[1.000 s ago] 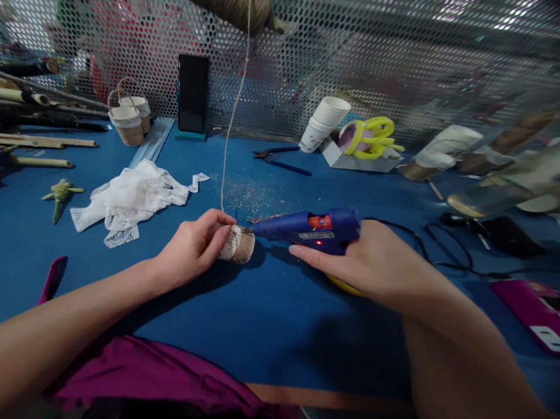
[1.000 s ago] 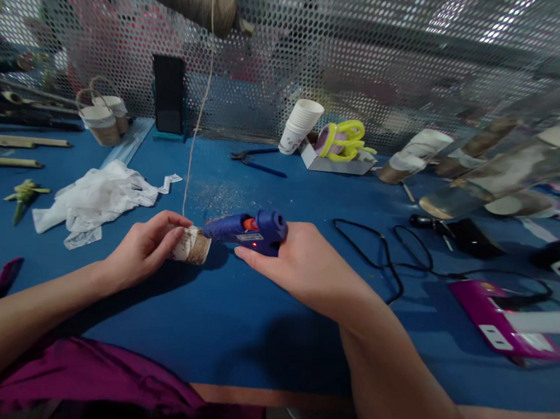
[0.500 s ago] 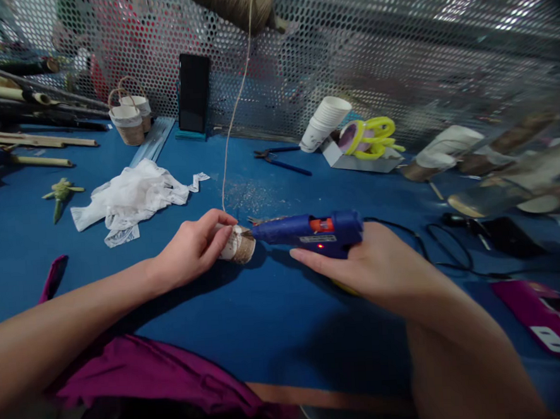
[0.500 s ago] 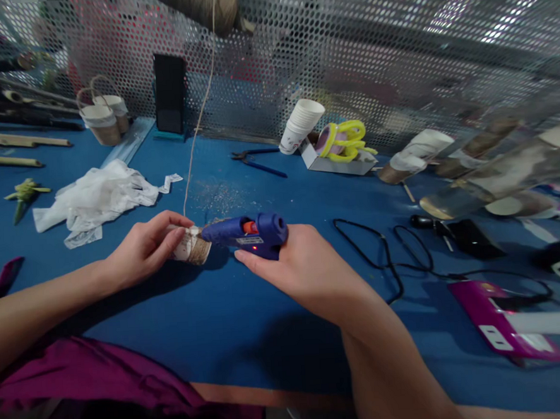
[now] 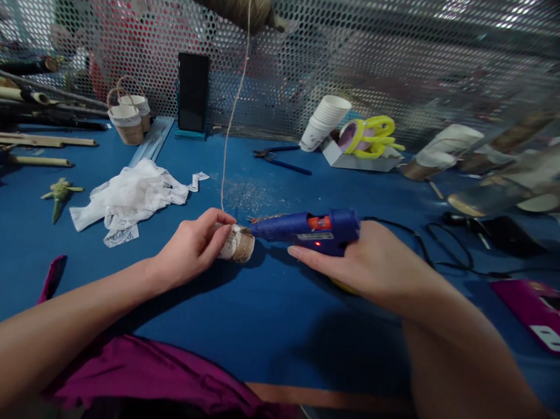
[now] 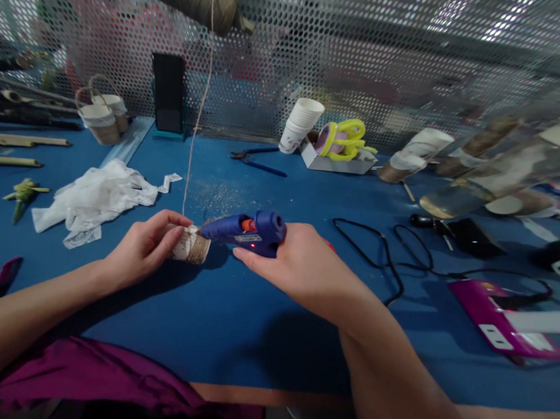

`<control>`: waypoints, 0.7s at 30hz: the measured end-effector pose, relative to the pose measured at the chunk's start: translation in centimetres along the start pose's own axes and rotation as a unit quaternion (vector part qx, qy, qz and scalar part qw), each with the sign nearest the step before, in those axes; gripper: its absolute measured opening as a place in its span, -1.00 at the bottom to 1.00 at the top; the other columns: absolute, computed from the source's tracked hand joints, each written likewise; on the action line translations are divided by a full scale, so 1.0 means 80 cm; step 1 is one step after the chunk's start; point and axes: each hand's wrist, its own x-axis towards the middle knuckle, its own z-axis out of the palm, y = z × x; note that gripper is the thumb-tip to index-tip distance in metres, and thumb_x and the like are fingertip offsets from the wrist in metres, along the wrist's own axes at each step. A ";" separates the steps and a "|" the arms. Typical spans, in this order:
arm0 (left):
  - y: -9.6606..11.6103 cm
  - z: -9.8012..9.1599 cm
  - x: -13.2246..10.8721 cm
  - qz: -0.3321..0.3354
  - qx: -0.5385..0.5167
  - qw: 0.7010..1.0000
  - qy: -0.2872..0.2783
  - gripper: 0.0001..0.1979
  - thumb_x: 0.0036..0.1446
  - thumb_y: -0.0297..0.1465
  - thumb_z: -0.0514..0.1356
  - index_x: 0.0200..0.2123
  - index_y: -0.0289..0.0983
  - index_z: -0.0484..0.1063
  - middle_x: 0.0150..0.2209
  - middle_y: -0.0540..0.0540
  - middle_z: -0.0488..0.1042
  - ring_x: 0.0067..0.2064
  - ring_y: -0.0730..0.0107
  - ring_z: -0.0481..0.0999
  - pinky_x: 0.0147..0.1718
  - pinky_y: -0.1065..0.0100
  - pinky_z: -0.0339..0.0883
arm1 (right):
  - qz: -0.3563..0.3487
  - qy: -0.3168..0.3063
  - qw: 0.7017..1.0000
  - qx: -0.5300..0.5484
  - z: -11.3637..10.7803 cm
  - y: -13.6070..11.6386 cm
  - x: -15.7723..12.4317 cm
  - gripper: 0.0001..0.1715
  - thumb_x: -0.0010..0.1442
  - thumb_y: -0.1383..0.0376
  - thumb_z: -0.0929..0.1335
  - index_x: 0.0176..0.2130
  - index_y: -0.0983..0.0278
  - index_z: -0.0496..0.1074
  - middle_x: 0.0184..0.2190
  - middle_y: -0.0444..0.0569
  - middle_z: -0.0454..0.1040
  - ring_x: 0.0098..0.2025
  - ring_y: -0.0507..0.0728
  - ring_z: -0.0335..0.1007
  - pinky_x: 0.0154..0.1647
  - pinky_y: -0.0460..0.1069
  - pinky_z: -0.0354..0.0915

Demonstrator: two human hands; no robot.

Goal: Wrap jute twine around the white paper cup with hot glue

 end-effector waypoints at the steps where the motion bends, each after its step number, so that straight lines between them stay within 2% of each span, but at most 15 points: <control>1: 0.000 0.000 0.000 0.000 0.002 1.000 -0.002 -0.76 0.22 -0.37 -0.05 -0.16 -0.37 0.30 -0.56 -0.01 0.44 -0.63 0.57 0.29 -0.66 0.52 0.14 | -0.005 -0.001 1.000 0.009 0.000 0.000 -0.001 -0.66 -0.05 0.02 0.31 -0.47 0.23 0.45 -0.60 -0.11 0.37 -0.50 0.12 0.27 -0.50 0.00 0.24; 7: 0.000 0.000 0.000 0.004 0.007 1.000 -0.002 -0.77 0.21 -0.38 -0.05 -0.16 -0.37 0.29 -0.51 -0.03 0.48 -0.59 0.55 0.36 -0.62 0.52 0.17 | 0.007 0.003 1.000 0.006 -0.001 -0.003 -0.006 -0.67 -0.11 0.01 0.33 -0.57 0.22 0.39 -0.69 -0.14 0.26 -0.59 0.08 0.18 -0.60 -0.01 0.20; 13: 0.001 0.000 0.001 0.006 0.005 1.000 0.003 -0.77 0.21 -0.37 -0.05 -0.16 -0.37 0.30 -0.48 -0.05 0.50 -0.56 0.54 0.39 -0.60 0.53 0.20 | 0.013 0.002 1.000 0.009 0.001 -0.003 -0.008 -0.67 -0.13 0.02 0.33 -0.57 0.23 0.42 -0.69 -0.10 0.29 -0.60 0.10 0.16 -0.65 0.00 0.18; 21: 0.001 0.000 0.000 0.004 0.011 1.000 -0.002 -0.75 0.21 -0.36 -0.05 -0.16 -0.38 0.29 -0.52 -0.04 0.49 -0.60 0.54 0.36 -0.62 0.52 0.20 | 0.010 -0.011 1.000 0.002 -0.001 -0.005 -0.007 -0.65 -0.14 0.01 0.33 -0.65 0.23 0.33 -0.73 -0.14 0.21 -0.65 0.03 0.06 -0.69 -0.03 0.10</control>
